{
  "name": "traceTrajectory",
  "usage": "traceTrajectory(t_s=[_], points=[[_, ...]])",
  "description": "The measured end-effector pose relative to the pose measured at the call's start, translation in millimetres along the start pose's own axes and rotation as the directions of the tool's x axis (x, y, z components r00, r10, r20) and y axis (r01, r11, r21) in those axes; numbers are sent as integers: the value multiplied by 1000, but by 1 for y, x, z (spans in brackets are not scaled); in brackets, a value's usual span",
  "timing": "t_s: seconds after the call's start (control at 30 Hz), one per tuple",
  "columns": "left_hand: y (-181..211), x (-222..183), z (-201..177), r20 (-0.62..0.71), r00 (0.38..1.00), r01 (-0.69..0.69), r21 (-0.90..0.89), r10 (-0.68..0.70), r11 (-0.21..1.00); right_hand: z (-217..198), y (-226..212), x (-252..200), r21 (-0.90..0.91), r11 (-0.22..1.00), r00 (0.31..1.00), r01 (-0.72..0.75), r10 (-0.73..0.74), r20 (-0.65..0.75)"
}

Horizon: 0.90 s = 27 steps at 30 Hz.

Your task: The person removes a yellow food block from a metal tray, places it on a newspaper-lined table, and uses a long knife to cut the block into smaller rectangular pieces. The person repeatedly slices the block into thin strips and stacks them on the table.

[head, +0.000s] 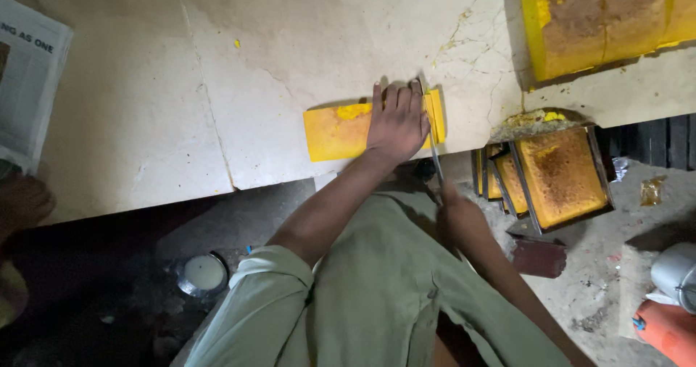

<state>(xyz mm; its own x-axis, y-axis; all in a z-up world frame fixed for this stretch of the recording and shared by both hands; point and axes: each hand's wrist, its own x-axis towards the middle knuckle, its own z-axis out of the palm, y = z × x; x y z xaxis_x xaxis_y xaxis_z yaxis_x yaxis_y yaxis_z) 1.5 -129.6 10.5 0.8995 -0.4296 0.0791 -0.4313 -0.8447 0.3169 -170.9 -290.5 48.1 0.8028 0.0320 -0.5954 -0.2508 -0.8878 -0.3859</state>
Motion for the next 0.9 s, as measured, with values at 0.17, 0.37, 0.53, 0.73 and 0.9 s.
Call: traceTrajectory(t_s=[0.17, 0.37, 0.53, 0.73, 0.9], points=[[-7, -6, 5, -56, 998, -28, 18, 29, 999, 5, -8, 96, -98, 995, 993, 34, -44, -106], [-4, -12, -2, -81, 996, 45, 16, -44, 999, -50, -52, 44, -41, 993, 985, 112, -117, -127], [-3, -8, 0, 94, 993, 68, 44, -71, 997, -12, -25, -20, 18, 999, 998, 50, -50, 36], [-10, -13, 7, 2, 1000, 23, 47, -23, 999, 8, -15, 76, -68, 998, 994, 7, -15, -107], [-11, -14, 2, -109, 994, 22, 132, -8, 991, -37, -53, 86, -44, 998, 993, 52, -56, -103]])
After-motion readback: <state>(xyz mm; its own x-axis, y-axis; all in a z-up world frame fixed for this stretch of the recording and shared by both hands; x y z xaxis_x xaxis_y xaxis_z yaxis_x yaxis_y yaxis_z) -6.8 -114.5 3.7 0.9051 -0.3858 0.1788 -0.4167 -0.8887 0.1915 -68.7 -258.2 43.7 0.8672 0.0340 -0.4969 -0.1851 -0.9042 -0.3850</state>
